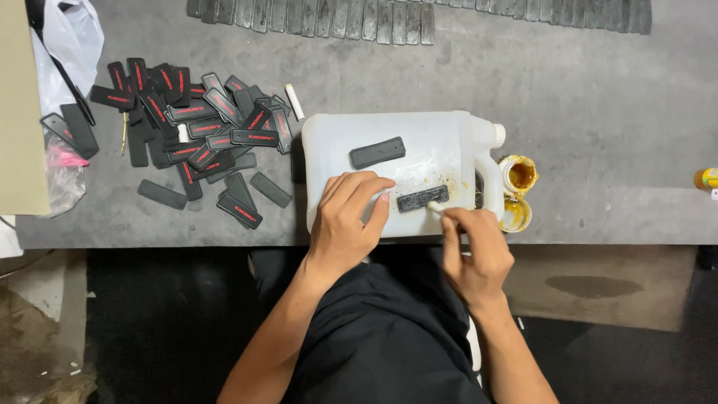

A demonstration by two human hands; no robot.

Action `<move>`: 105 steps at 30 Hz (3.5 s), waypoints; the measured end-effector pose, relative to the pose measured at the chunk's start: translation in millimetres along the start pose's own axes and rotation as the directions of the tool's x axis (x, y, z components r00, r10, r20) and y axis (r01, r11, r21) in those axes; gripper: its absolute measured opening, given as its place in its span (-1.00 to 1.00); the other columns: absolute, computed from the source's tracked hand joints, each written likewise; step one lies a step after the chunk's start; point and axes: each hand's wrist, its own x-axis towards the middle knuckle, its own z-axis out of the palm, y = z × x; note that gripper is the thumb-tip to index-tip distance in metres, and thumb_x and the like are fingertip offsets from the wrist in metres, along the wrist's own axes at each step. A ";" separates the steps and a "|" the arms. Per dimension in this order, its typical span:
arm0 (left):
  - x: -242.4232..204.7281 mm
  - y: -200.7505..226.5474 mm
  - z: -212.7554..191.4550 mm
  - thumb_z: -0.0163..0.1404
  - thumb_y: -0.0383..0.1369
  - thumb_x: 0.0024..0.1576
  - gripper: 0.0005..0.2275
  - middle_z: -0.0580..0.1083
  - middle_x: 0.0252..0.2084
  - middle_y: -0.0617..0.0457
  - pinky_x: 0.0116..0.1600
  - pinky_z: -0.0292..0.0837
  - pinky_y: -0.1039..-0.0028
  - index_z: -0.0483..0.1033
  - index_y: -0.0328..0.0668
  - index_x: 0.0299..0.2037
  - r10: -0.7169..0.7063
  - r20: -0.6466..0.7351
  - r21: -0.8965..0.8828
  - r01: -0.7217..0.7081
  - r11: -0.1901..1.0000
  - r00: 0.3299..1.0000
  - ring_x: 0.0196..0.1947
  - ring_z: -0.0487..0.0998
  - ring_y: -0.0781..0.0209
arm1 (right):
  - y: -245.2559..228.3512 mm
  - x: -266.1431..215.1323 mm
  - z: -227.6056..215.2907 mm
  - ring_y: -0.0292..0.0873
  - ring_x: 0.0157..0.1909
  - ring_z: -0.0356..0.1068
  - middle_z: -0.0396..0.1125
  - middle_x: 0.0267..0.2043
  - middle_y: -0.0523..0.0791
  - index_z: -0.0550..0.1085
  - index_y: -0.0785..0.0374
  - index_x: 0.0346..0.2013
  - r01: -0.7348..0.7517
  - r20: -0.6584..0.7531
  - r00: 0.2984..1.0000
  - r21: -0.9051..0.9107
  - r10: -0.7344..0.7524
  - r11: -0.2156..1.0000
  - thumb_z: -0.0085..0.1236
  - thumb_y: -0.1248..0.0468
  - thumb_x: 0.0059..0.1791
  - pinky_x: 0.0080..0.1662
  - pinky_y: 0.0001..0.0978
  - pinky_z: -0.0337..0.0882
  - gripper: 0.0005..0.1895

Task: Applying glue to small black components and arranging them in rows on a workshop table

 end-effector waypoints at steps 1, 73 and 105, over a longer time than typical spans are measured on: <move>0.4 0.5 0.3 0.01 -0.49 0.22 -0.88 0.49 -0.27 0.00 -0.09 0.47 0.24 0.59 -0.18 -0.11 -0.003 -0.001 0.001 0.003 1.000 1.000 -0.26 0.57 -0.03 | 4.3 -4.1 0.2 -0.01 -0.49 0.34 0.38 -0.49 -0.03 0.58 0.39 -0.25 0.000 0.002 1.000 0.001 0.000 1.000 0.16 0.45 0.09 -0.32 -0.27 0.41 -0.93; 13.8 50.7 48.1 0.31 -0.35 0.03 -0.81 0.60 -0.27 0.03 -0.10 0.42 0.29 0.67 -0.19 -0.21 0.066 -0.006 -0.051 -0.066 0.997 0.998 -0.30 0.57 0.01 | 109.7 -74.0 -61.0 -0.11 -0.19 0.45 0.47 -0.29 -0.05 0.58 0.27 -0.16 -0.610 -0.319 0.713 0.157 0.624 0.777 0.20 0.40 0.14 -0.01 -0.28 0.42 -0.97; 36.4 33.0 23.3 -0.05 -0.27 0.19 -0.82 0.52 -0.20 -0.01 -0.09 0.34 0.23 0.52 -0.19 -0.19 0.027 -0.090 0.311 0.002 0.950 0.996 -0.27 0.51 0.01 | 253.8 143.5 84.4 -0.42 -0.27 0.42 0.51 -0.42 -0.26 0.61 0.16 -0.47 -0.807 0.520 0.532 0.072 0.668 0.587 0.19 0.29 0.03 -0.07 -0.54 0.38 -0.82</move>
